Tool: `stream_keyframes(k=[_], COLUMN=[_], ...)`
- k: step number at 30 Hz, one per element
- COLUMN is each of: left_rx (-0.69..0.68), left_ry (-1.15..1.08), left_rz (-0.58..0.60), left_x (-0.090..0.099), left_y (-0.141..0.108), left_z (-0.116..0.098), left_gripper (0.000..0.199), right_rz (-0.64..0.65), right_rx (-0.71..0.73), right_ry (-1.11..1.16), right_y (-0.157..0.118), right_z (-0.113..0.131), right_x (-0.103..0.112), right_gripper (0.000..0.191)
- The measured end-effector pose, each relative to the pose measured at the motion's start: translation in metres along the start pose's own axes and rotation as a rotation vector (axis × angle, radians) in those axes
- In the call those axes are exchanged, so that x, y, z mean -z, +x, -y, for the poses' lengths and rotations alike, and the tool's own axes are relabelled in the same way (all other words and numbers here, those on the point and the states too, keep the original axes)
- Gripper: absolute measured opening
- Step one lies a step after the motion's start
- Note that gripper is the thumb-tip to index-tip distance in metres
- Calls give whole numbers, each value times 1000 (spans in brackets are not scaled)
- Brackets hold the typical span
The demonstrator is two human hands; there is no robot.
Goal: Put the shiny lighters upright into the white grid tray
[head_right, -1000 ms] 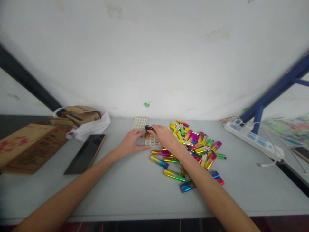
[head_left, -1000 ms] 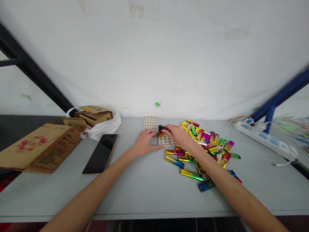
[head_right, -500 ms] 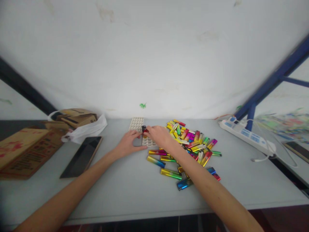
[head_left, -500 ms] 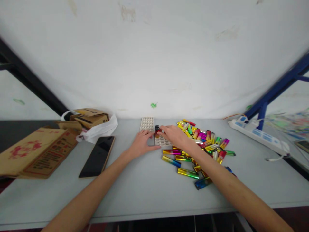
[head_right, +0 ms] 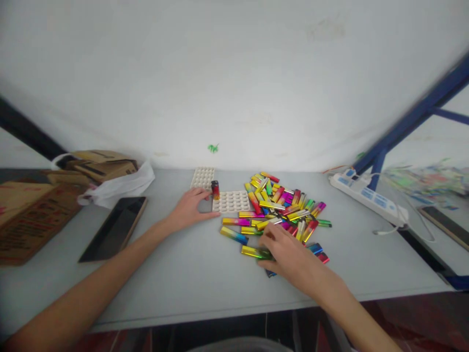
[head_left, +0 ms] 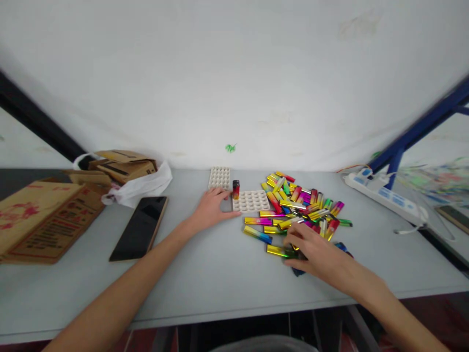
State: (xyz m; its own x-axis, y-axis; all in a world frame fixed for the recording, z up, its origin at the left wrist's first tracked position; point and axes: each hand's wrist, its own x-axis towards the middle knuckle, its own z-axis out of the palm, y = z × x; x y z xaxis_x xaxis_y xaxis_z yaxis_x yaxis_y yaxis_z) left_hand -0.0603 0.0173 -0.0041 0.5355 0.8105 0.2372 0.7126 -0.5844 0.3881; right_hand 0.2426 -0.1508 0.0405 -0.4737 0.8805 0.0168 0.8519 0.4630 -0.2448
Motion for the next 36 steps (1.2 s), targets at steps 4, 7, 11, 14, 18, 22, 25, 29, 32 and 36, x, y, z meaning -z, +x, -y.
stream_keyframes(k=[4, 7, 11, 14, 18, 22, 25, 29, 32, 36], left_rx=[-2, -2, 3, -3, -9, -5, 2, 9, 5, -10], left_ry=[9, 15, 13, 0, -9, -12, -6, 3, 2, 5], left_rz=[-6, -7, -3, -10, -18, -15, -8, -6, -13, -19], left_x=[-1, -1, 0, 0, 0, 1, 3, 3, 3, 1], left_y=[0, 0, -1, -1, -1, -1, -1, -1, -1, -1], left_z=[1, 2, 2, 4, 5, 3, 1, 0, 1, 4], left_gripper=[63, 64, 61, 64, 65, 67, 66, 65, 65, 61], right_rz=[-2, -55, -177, -330, -426, -394, -291, -296, -384, -516], right_rx=[25, 1, -101, -118, -178, -125, -102, -173, -192, -206], right_ry=[71, 205, 458, 697, 1086, 1412, 1551, 1459, 1265, 945], right_y=[1, 13, 41, 69, 103, 118, 119, 120, 123, 124], right_z=[1, 3, -9, -23, -29, -21, -16, -14, -13, -13], right_x=[-2, 12, 31, 37, 39, 29, 18, 8, 2, -4], right_gripper=[9, 15, 27, 33, 42, 44, 39, 43, 52, 57])
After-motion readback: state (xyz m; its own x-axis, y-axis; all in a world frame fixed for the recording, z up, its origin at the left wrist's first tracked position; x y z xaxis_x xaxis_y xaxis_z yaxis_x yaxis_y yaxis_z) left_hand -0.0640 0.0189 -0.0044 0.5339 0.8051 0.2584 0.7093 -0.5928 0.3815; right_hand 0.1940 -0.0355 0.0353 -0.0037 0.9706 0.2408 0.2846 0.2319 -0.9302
